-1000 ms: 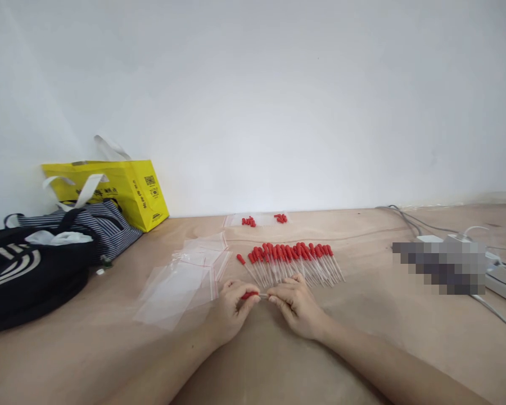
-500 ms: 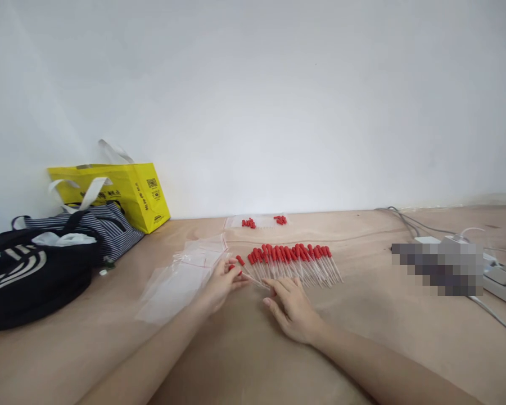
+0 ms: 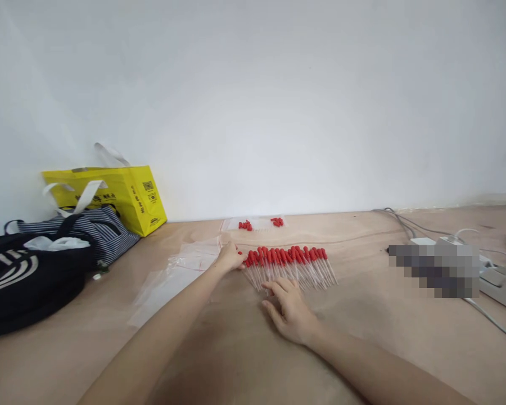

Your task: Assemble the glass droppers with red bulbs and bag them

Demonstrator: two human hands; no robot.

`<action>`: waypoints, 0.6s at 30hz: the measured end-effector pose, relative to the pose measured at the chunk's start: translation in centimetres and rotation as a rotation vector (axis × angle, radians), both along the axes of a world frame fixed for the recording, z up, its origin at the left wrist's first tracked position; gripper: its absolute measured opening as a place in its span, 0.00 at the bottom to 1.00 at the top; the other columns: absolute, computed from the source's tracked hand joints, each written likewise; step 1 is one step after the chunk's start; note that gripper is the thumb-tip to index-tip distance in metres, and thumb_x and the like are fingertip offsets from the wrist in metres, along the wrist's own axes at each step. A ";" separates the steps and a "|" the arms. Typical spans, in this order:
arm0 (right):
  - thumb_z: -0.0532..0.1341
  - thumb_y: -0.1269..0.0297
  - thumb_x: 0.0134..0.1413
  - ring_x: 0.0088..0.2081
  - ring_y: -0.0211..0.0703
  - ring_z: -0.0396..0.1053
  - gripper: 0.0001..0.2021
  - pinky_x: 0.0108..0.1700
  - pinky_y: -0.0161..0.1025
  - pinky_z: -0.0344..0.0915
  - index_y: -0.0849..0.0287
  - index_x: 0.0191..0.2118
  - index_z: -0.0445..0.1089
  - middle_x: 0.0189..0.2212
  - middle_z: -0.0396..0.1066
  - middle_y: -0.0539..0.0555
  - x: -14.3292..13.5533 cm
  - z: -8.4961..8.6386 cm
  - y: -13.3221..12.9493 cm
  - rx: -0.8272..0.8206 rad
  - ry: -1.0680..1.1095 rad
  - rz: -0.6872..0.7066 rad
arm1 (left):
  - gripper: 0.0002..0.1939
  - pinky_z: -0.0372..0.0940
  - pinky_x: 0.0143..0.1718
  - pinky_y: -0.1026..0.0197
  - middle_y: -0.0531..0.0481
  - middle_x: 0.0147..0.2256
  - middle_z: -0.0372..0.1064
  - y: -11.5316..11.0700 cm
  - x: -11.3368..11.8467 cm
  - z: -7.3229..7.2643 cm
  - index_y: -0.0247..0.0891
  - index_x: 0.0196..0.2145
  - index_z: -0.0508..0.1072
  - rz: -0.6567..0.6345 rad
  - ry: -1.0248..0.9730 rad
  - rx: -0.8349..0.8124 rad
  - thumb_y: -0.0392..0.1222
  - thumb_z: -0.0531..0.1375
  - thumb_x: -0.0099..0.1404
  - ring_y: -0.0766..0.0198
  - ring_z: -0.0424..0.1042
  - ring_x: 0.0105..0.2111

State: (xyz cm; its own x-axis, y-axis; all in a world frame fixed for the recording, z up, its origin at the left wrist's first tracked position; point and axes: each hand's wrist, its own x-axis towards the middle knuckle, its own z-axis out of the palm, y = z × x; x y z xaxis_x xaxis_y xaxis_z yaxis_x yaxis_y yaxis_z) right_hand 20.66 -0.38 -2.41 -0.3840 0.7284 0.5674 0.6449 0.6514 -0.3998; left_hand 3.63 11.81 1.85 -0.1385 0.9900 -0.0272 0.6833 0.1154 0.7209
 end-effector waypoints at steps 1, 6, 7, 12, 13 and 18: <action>0.53 0.69 0.51 0.35 0.42 0.61 0.12 0.39 0.42 0.54 0.58 0.44 0.60 0.32 0.63 0.54 0.0 0.0 0.0 -0.008 -0.007 0.002 | 0.15 0.58 0.19 0.67 0.57 0.20 0.64 0.0 0.0 0.0 0.36 0.33 0.62 -0.014 0.035 0.024 0.35 0.62 0.47 0.68 0.66 0.14; 0.54 0.69 0.50 0.35 0.42 0.60 0.08 0.37 0.41 0.55 0.57 0.38 0.65 0.32 0.63 0.53 0.2 -0.1 0.1 -0.029 -0.036 0.030 | 0.09 0.60 0.30 0.63 0.55 0.21 0.64 -1.9 0.0 0.5 0.37 0.31 0.64 -0.119 0.181 0.259 0.38 0.59 0.51 0.62 0.69 0.25; 0.54 0.69 0.50 0.35 0.41 0.60 0.08 0.36 0.40 0.55 0.57 0.37 0.65 0.32 0.63 0.53 0.2 0.0 0.2 -0.028 -0.036 0.040 | 0.07 0.60 0.33 0.62 0.53 0.23 0.65 -2.7 -0.1 0.6 0.37 0.30 0.64 -0.151 0.199 0.305 0.38 0.58 0.53 0.61 0.69 0.28; 0.53 0.69 0.52 0.36 0.41 0.61 0.07 0.38 0.40 0.56 0.58 0.34 0.68 0.33 0.66 0.53 1.4 0.9 -0.4 -0.045 -0.075 0.132 | 0.07 0.61 0.39 0.59 0.49 0.31 0.67 -8.5 -1.4 0.4 0.38 0.28 0.67 -0.457 0.235 0.453 0.40 0.52 0.59 0.62 0.67 0.35; 0.53 0.68 0.52 0.37 0.41 0.62 0.08 0.39 0.40 0.56 0.57 0.36 0.68 0.34 0.67 0.53 1.8 1.2 -0.6 -0.057 -0.096 0.170 | 0.08 0.61 0.41 0.58 0.48 0.33 0.68 -9.7 -1.9 0.3 0.38 0.31 0.69 -0.562 0.239 0.467 0.41 0.51 0.60 0.61 0.67 0.37; 0.54 0.61 0.53 0.46 0.44 0.61 0.18 0.47 0.44 0.54 0.52 0.51 0.60 0.48 0.64 0.53 4.1 2.0 -2.1 -0.141 -0.202 0.380 | 0.24 0.52 0.53 0.50 0.49 0.56 0.54 -13.8 -4.4 -0.1 0.49 0.54 0.57 -0.946 0.344 0.315 0.47 0.54 0.59 0.54 0.53 0.55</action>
State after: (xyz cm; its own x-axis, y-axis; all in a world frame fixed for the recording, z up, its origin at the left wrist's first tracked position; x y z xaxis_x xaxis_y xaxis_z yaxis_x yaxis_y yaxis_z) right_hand 24.75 -2.50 -0.43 -0.7321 0.5790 0.3589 0.4446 0.8053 -0.3922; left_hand -0.72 -1.99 1.79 0.7424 0.6542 0.1444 0.5705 -0.7304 0.3755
